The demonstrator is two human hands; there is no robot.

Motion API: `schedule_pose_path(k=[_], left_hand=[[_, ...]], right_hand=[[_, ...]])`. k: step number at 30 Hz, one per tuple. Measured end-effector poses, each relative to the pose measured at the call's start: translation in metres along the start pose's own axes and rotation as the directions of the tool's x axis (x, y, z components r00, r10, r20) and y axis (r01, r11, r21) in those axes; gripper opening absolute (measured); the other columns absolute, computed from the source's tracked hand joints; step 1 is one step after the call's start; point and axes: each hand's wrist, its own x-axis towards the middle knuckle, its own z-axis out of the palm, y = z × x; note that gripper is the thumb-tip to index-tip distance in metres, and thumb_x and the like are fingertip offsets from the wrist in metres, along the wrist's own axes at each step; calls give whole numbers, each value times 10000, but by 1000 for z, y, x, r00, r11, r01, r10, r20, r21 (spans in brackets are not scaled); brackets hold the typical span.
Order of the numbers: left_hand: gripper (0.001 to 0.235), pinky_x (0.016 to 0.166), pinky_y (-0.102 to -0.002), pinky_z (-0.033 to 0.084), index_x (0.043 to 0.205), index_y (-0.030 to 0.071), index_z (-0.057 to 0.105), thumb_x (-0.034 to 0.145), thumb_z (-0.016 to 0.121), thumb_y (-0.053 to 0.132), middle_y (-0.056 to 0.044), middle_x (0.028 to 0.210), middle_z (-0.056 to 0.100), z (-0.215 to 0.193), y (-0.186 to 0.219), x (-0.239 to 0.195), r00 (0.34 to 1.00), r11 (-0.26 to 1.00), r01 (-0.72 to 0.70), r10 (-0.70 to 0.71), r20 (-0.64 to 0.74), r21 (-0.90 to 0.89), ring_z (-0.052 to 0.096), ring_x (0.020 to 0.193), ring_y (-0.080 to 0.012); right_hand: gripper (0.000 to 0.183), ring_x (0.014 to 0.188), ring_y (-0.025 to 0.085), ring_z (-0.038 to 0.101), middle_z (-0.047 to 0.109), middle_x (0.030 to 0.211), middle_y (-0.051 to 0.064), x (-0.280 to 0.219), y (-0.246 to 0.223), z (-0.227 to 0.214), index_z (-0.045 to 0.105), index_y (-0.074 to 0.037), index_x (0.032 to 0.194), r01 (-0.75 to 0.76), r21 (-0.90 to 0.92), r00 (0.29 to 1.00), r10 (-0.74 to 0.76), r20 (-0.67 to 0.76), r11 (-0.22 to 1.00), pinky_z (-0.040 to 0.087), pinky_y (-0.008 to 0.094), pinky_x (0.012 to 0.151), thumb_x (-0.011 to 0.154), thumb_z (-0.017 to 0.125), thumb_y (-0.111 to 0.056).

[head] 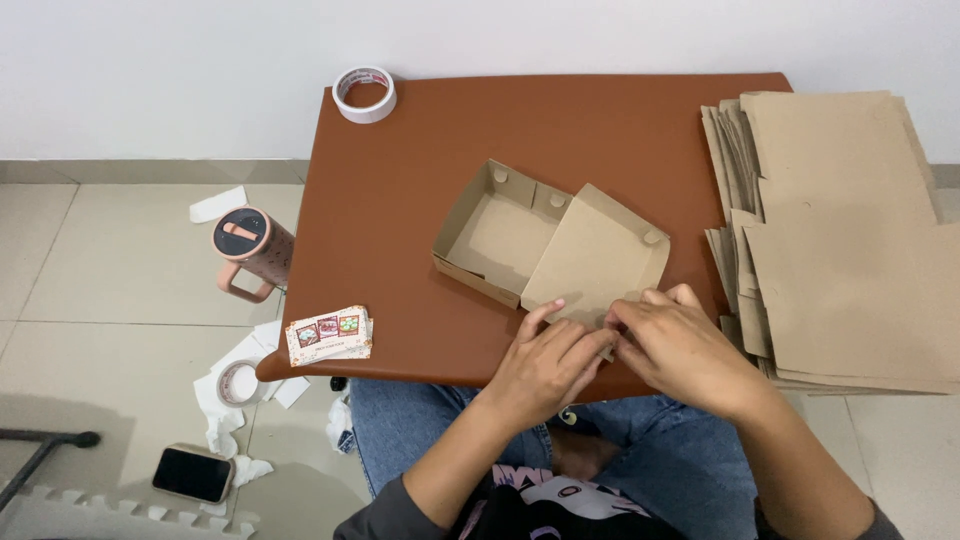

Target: Assembling small cardboard boxes from flat templates by folding and tucking flaps.

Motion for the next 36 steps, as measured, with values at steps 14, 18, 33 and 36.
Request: schedule_pose_path(k=[14, 18, 33, 36], left_hand=[[210, 1175, -490, 290, 1167, 98, 648, 957, 665, 103, -45, 841, 665, -16, -4, 22, 991, 985, 64, -45, 122, -161, 681, 849, -189], [339, 1205, -511, 279, 1268, 93, 613, 937, 683, 94, -20, 857, 669, -1, -9, 16, 993, 988, 98, -89, 74, -119, 693, 844, -170], [564, 1120, -743, 55, 1220, 53, 673, 759, 840, 332, -146, 1135, 688, -105, -22, 16, 915, 946, 258, -304, 265, 194, 554, 1234, -345], [182, 1140, -693, 93, 957, 104, 754, 797, 795, 181, -57, 958, 719, -105, -38, -5, 912, 940, 235, -301, 278, 246, 610, 1159, -253]], right_hand=[[35, 833, 203, 617, 731, 760, 21, 12, -9, -30, 673, -171, 854, -21, 11, 991, 20, 129, 1000, 375, 328, 829, 871, 648, -153], [122, 881, 234, 654, 773, 857, 49, 2, -7, -33, 745, -150, 953, -34, 123, 998, 40, -48, 992, 402, 356, 859, 908, 633, -136], [174, 1047, 153, 668, 734, 1080, -46, -5, 61, 18, 765, -228, 1020, -197, -231, 851, 49, -523, 953, 479, 334, 992, 912, 713, -103], [129, 1088, 265, 673, 681, 1196, 78, 11, 57, 7, 733, -80, 1118, -208, -108, 723, 79, -687, 972, 526, 390, 971, 1005, 685, -40]])
